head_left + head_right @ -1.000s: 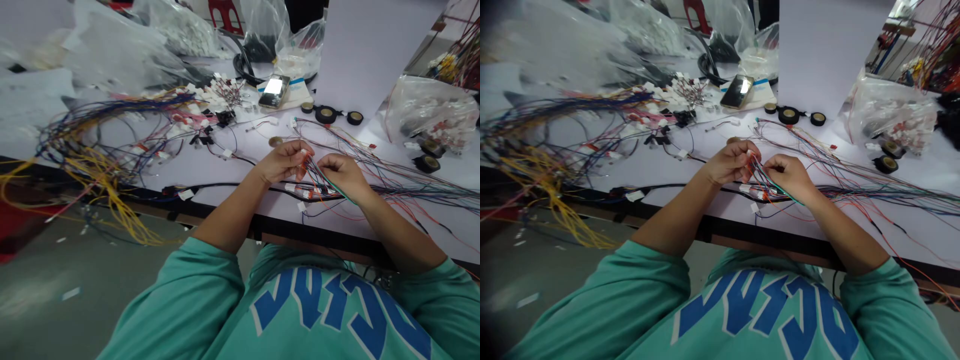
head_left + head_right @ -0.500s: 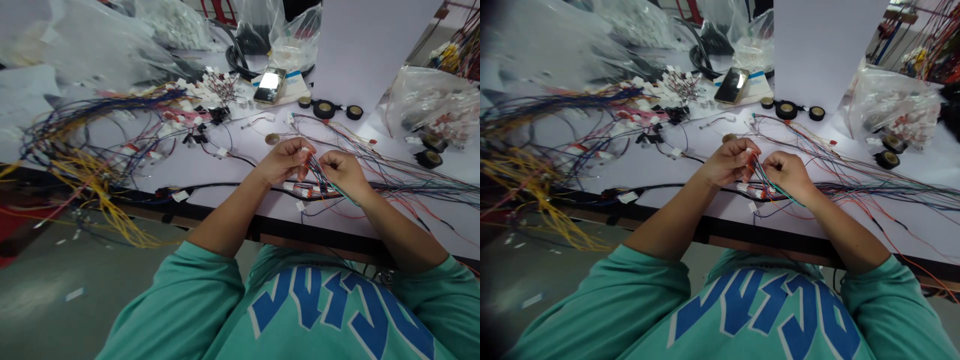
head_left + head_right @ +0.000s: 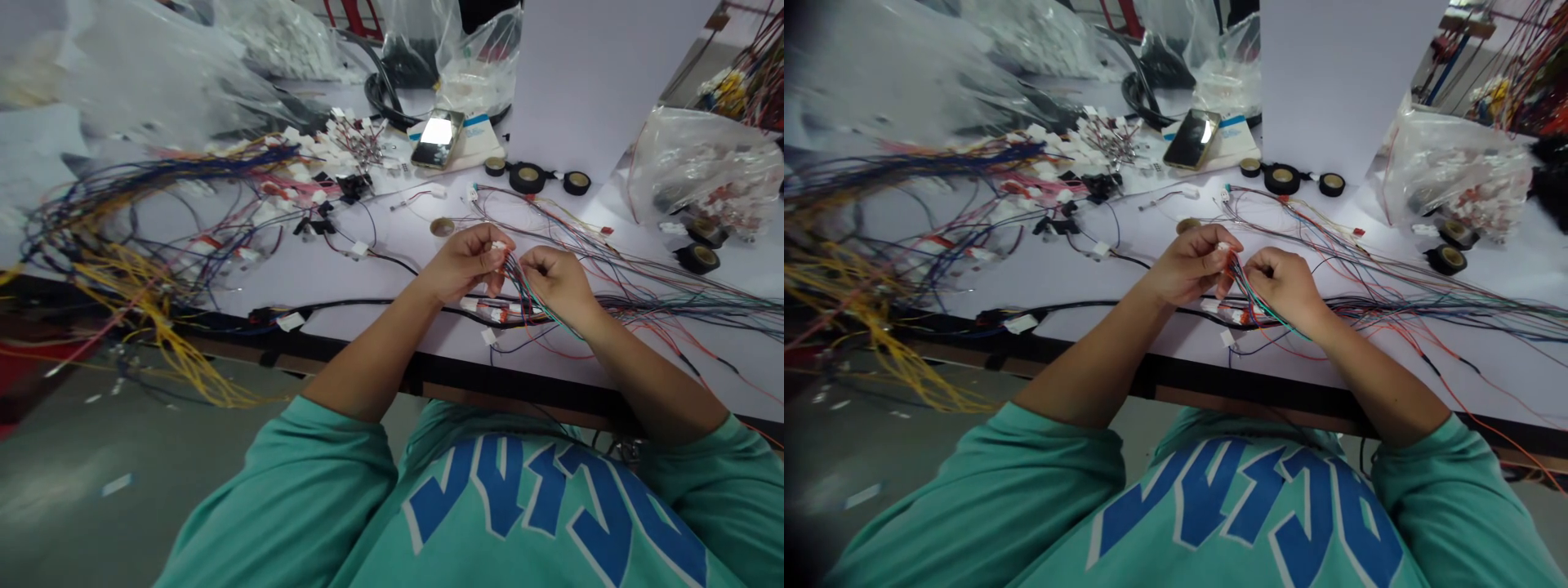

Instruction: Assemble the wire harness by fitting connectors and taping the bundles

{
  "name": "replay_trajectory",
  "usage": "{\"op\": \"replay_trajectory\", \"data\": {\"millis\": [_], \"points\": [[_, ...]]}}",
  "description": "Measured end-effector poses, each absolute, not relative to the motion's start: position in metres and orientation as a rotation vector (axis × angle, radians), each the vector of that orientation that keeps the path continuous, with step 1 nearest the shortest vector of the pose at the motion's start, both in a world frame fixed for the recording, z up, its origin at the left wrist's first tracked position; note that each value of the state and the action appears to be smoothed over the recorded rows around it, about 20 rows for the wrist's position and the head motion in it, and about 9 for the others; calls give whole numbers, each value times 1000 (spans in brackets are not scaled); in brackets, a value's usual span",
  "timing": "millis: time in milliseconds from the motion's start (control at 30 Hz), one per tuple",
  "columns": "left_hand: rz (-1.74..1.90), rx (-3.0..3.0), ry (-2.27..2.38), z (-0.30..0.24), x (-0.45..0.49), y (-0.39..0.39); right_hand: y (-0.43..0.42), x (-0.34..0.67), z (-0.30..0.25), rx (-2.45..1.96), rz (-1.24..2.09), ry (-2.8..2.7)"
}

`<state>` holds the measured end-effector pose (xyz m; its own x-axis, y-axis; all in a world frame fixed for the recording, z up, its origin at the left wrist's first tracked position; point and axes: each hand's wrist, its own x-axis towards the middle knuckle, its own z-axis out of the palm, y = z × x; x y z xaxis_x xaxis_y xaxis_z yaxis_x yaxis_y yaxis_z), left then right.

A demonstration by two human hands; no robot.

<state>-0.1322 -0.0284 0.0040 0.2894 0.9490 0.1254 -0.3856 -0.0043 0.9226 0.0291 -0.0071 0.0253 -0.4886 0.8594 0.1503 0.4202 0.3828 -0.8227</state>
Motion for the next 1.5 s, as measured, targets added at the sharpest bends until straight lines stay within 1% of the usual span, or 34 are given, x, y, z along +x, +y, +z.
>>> {"op": "replay_trajectory", "data": {"millis": [367,567,800,900,1000,1100,1167,1233,1367,1500], "points": [[1212,1123,754,1,-129,-28,-11,28,25,-1093,845,-2096],[1265,1198,789,-3,-128,-27,-11,26,26,-1178,870,-2070],[1258,1268,872,-7,-127,-26,-10,26,21,-1181,934,-2061],[1264,1236,867,-8,-125,-26,-8,26,16,-1147,1055,-2021],[1279,1180,840,-7,-125,-25,-4,26,15,-1111,1313,-1910],[1274,1132,844,-6,-125,-25,1,28,16,-1186,1589,-1790],[1270,1110,856,-5,-126,-25,3,30,18,-1222,1658,-1765],[1278,1098,860,-4,-126,-25,4,32,18,-1187,1596,-1785],[1270,1116,863,-4,-127,-25,4,32,15,-1056,1363,-1861],[1265,1116,851,-6,-126,-25,2,30,14,-1021,1283,-1923]]}}
